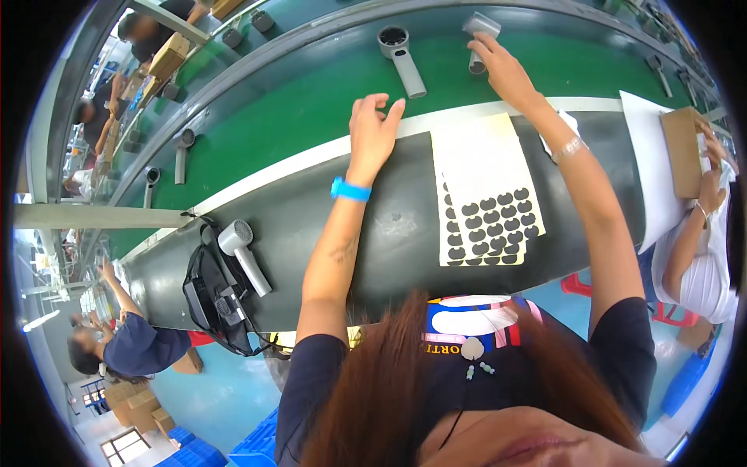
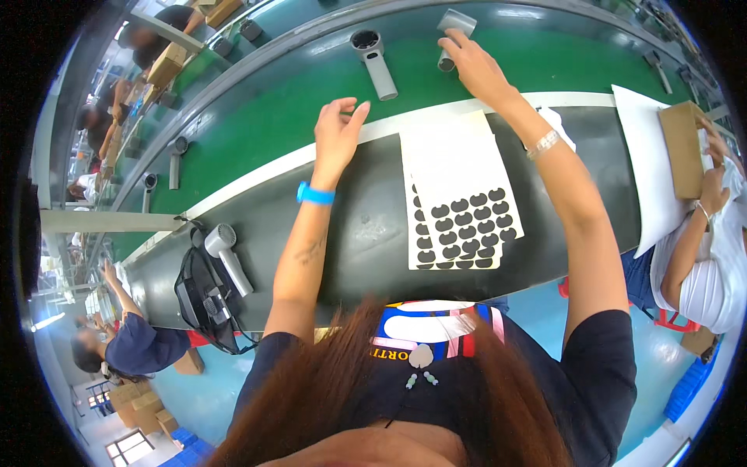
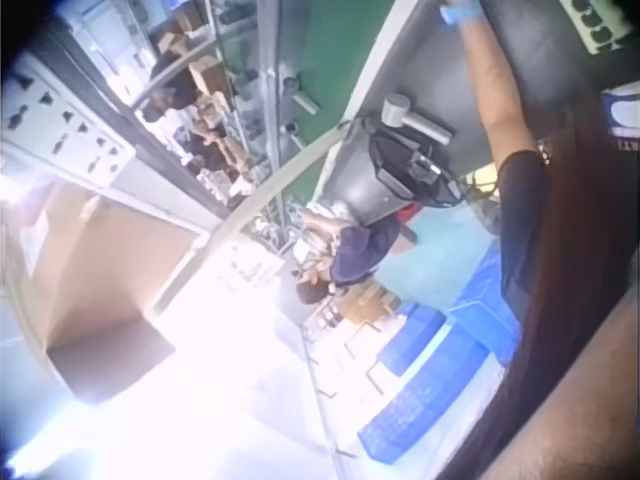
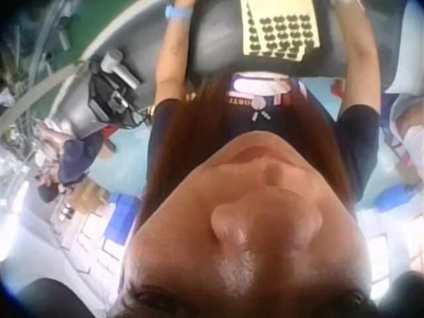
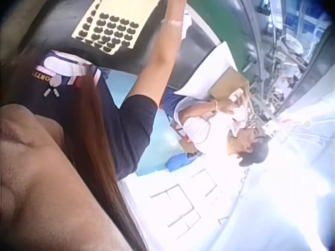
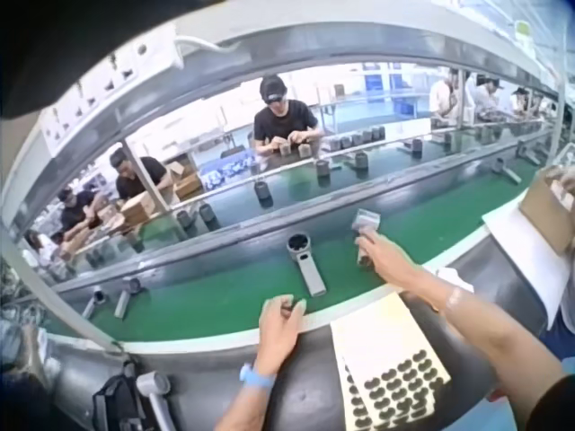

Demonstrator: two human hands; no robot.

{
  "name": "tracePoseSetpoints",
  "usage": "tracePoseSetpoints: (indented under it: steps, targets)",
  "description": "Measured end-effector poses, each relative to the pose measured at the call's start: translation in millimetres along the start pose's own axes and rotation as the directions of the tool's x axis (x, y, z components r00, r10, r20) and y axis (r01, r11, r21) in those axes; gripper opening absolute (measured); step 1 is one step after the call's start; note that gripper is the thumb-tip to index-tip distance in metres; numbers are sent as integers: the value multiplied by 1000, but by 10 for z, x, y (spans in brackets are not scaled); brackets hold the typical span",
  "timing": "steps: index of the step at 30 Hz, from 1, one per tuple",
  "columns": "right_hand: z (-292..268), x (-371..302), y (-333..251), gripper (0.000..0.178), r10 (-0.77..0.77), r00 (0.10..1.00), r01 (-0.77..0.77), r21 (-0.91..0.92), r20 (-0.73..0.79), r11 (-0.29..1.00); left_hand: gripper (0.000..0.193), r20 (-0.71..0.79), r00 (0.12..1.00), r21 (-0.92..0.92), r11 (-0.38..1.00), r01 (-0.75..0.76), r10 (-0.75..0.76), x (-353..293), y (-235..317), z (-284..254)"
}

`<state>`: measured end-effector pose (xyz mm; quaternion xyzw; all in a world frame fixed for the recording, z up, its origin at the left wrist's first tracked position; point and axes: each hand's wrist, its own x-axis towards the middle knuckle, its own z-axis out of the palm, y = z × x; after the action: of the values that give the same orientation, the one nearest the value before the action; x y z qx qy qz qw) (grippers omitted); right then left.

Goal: Applying small adhesive gaskets to electronic components and placing them into a tray at a manual assembly station.

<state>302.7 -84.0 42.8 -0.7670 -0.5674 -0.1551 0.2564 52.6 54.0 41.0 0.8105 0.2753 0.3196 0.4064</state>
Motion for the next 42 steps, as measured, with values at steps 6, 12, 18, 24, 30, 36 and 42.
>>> tracePoseSetpoints:
  steps: [6, 12, 18, 24, 30, 36, 42]
  targets:
    - [87, 16, 264, 58, 6, 992, 18, -191, 125, 981, 61, 25, 999, 386, 922, -32, 24, 595, -364, 468]
    - [-544, -933, -525, 35, 211, 976, -219, 192, 58, 957, 34, -250, 965, -11, 997, 75, -76, 717, -659, 120]
    - [-1145, -1597, -1376, 45, 378, 923, -381, 257, 63, 888, 34, -196, 969, -504, 833, -230, 149, 119, 447, -254]
    - [-550, -1549, -2071, 58, -43, 957, -73, 382, 287, 921, 35, -211, 972, -513, 834, -203, 107, -382, 101, -169]
    - [-192, -1117, -2204, 50, -190, 965, 104, 403, 182, 909, 36, -588, 758, -320, 779, -539, 282, -388, 572, -1124]
    - [571, -910, -2510, 44, -505, 843, 383, 452, 186, 805, 41, -801, 509, -104, 764, -637, 315, -1065, 933, -2081]
    - [437, -920, -2430, 25, -682, 666, 621, 280, 303, 732, 44, -823, 509, -79, 836, -543, 253, -1574, 822, -2356]
